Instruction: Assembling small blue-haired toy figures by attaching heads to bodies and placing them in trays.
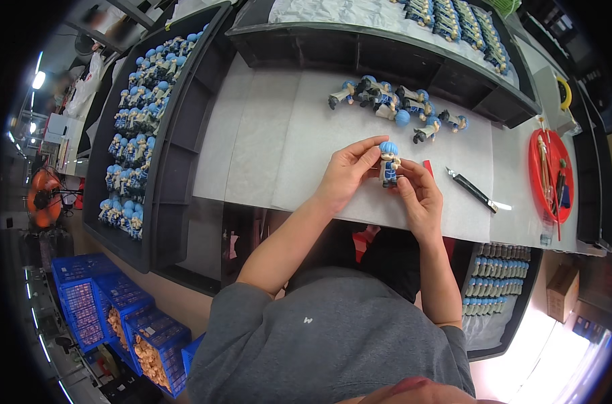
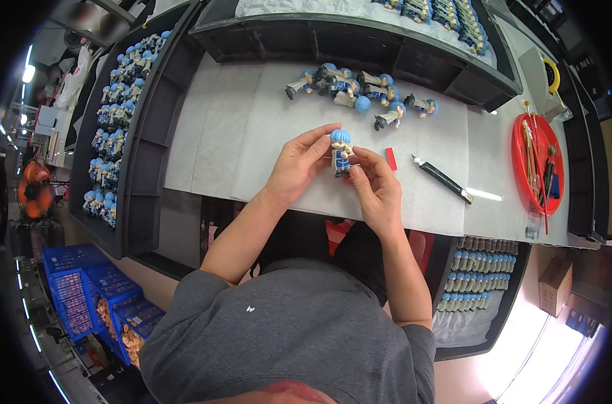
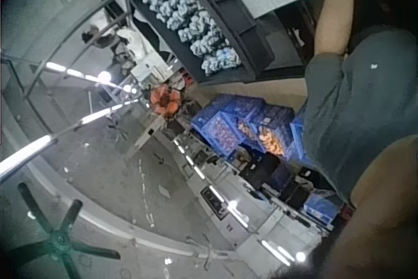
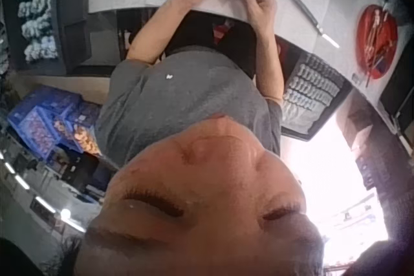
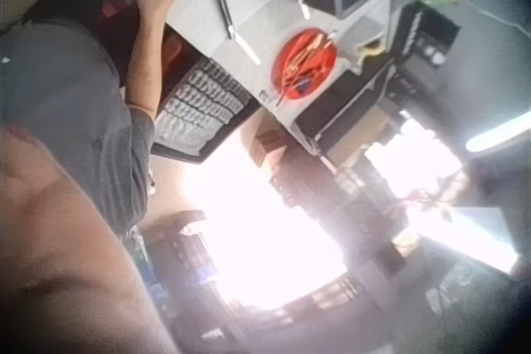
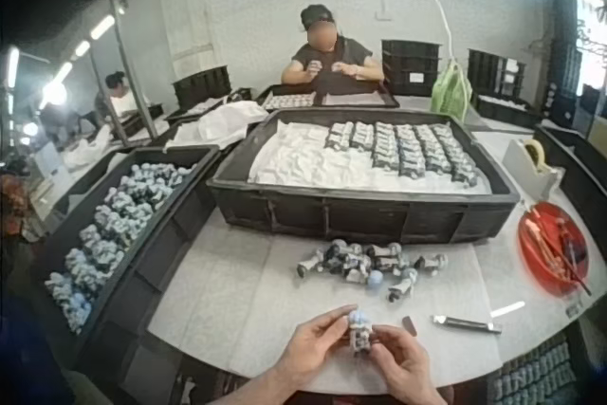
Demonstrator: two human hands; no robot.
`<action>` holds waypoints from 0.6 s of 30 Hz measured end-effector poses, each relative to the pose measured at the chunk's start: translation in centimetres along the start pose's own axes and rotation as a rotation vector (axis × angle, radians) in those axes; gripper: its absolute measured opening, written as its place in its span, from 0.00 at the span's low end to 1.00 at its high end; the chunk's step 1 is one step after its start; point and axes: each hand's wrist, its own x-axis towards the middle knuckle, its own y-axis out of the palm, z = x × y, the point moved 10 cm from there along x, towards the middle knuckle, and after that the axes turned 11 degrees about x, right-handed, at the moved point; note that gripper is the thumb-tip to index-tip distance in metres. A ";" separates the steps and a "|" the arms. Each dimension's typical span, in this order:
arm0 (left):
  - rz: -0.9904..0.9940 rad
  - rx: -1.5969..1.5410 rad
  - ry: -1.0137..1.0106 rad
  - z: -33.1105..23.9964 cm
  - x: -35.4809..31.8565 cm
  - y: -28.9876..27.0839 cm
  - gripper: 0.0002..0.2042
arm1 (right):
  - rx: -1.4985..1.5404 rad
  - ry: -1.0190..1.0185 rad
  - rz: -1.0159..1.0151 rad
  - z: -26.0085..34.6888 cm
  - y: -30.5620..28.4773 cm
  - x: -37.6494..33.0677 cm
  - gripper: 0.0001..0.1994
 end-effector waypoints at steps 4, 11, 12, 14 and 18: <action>-0.016 -0.006 -0.005 0.2 0.0 -0.3 0.14 | -0.028 -0.002 0.004 -0.1 0.0 0.0 0.14; -0.027 0.009 -0.011 0.1 0.1 -0.2 0.14 | -0.016 0.002 -0.012 0.0 -0.2 -0.1 0.14; -0.026 0.007 -0.014 0.2 0.1 -0.2 0.14 | -0.007 0.000 -0.014 0.0 -0.2 0.0 0.14; -0.031 0.001 -0.009 0.1 0.1 -0.4 0.14 | -0.006 0.003 -0.014 0.1 -0.1 0.0 0.14; -0.034 -0.005 -0.016 0.3 0.2 -0.6 0.14 | -0.005 0.004 -0.011 0.1 -0.1 0.1 0.14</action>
